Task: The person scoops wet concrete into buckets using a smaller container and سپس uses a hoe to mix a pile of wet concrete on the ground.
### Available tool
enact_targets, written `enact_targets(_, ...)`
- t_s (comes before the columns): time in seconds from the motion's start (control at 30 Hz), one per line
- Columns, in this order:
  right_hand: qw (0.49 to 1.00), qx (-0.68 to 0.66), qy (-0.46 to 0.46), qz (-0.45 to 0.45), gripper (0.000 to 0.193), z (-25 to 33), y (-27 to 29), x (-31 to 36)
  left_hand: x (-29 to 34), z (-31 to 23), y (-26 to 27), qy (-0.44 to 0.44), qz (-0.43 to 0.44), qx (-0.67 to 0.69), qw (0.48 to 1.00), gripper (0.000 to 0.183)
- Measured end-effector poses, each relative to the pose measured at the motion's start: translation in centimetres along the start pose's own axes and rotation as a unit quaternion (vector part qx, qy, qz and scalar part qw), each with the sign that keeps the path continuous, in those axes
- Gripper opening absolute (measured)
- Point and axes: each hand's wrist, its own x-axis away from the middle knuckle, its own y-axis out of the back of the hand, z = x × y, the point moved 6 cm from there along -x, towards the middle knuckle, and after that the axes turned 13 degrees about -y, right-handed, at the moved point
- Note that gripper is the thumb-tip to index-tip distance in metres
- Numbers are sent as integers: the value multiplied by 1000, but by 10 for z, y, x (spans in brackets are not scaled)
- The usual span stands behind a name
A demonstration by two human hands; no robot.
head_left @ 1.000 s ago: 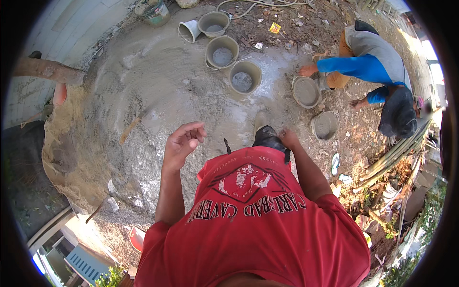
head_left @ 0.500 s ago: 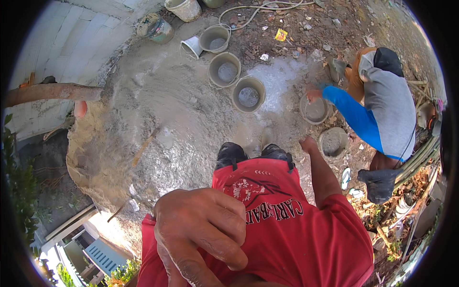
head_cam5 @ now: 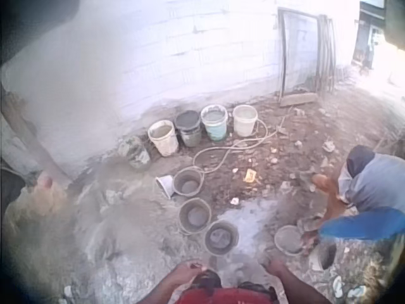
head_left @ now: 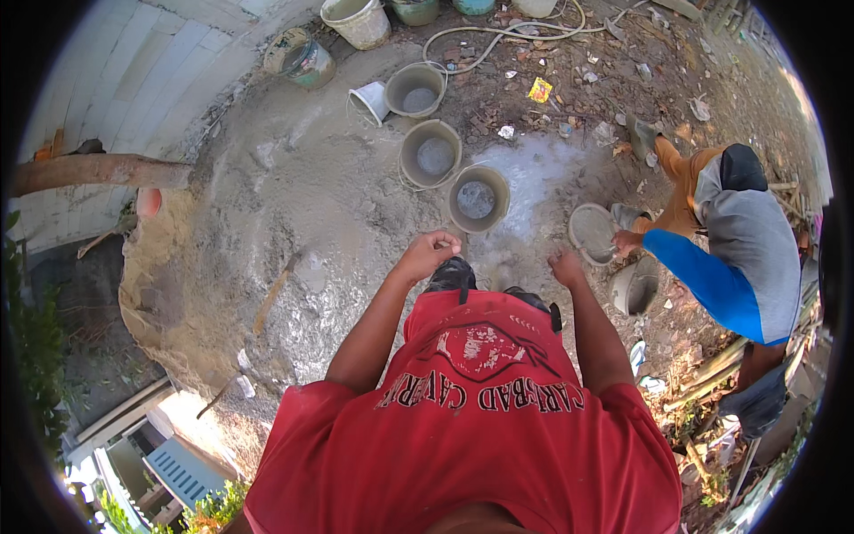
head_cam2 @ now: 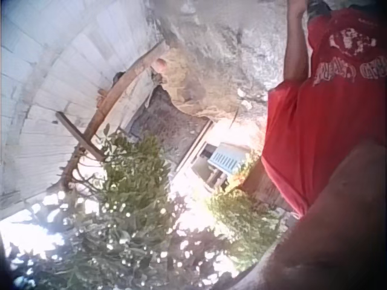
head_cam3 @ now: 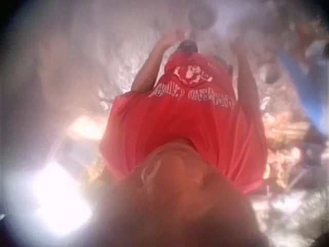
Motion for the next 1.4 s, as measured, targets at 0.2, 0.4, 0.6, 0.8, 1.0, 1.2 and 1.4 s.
enact_targets(0.2,993,82,-81,-16,39,-112,-55,-31,-17,261,82,274,-175,28,945,23)
enact_targets(0.4,977,102,-184,44,36,-108,-124,-130,-102,434,153,321,-177,32,930,22)
enact_targets(0.6,985,78,-149,38,52,25,-191,-340,-237,519,216,344,-264,54,900,39)
enact_targets(0.8,992,13,-123,14,91,42,-218,-478,-324,566,183,314,-454,279,785,57)
enact_targets(1.0,966,-246,-60,56,63,106,-222,-407,-313,537,314,161,-585,319,728,25)
enact_targets(1.2,984,-168,-4,54,43,-14,-260,-261,-365,423,154,40,-438,291,850,19)
enact_targets(1.4,938,-326,-101,-53,33,-138,-167,-127,-357,287,-30,26,-258,205,944,33)
